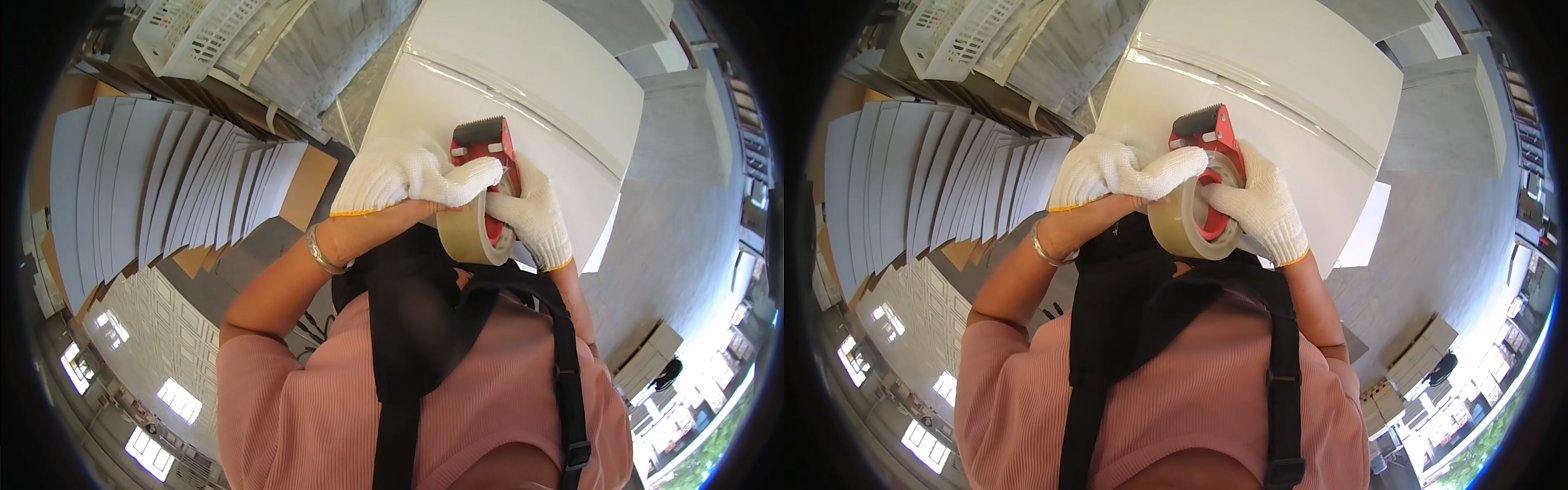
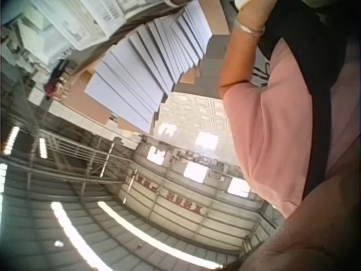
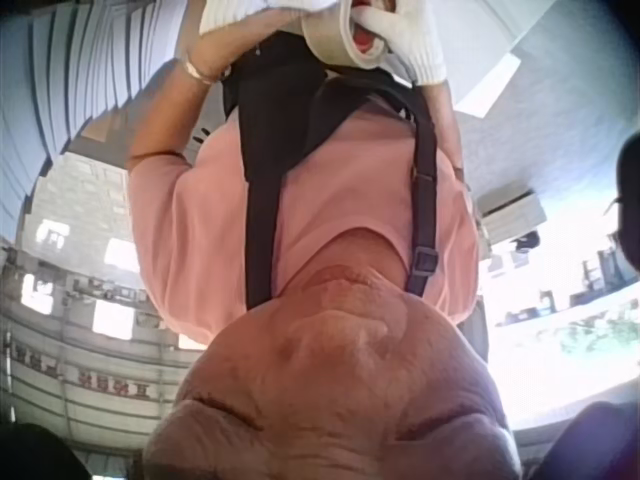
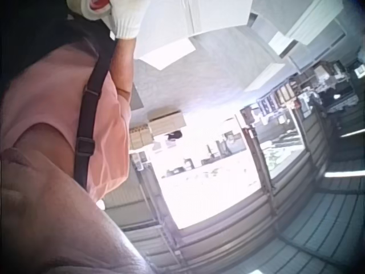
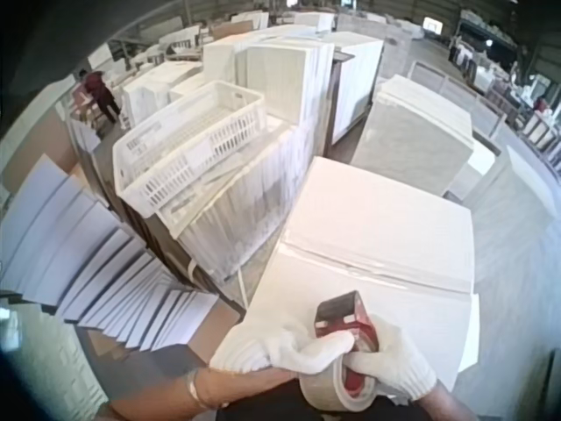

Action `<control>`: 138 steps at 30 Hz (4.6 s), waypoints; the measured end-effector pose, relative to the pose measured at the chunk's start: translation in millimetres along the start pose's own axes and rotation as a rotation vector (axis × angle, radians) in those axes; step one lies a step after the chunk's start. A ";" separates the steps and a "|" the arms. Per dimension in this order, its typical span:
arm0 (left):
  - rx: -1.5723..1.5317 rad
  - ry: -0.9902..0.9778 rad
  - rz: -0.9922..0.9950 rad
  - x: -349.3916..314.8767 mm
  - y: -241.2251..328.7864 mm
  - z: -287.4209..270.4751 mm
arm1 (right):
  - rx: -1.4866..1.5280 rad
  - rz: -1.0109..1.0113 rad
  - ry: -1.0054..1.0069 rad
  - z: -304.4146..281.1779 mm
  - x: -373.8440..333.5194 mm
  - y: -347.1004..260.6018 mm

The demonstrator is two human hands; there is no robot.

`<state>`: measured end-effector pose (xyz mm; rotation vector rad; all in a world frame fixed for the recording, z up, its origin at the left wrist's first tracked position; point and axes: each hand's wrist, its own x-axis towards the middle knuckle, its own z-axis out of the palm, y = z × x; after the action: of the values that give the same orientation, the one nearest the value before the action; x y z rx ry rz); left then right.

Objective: The person tapes a white cardboard box closed using a handheld tape dispenser, then places the sealed box into a larger brown shipping carton. The person then picks up a stack of flat cardboard pieces and moves them to the floor.

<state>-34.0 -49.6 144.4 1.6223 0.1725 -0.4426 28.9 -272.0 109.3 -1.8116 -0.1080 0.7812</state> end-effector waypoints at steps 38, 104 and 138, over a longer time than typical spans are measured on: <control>-0.479 0.265 0.246 0.8 -62.5 26.2 | -0.019 -0.018 0.135 4.9 -2.2 -8.6; -0.276 -0.221 0.029 7.1 -53.3 -17.8 | 0.563 0.179 -0.180 -11.7 -33.0 17.1; -0.217 -0.146 0.317 1.3 -35.1 -45.2 | 0.721 -0.076 0.131 6.8 -77.9 29.2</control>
<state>-37.6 -1.5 113.5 1.3678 -0.1420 -0.2845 -44.1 -311.6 118.1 -1.1580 0.1730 0.5470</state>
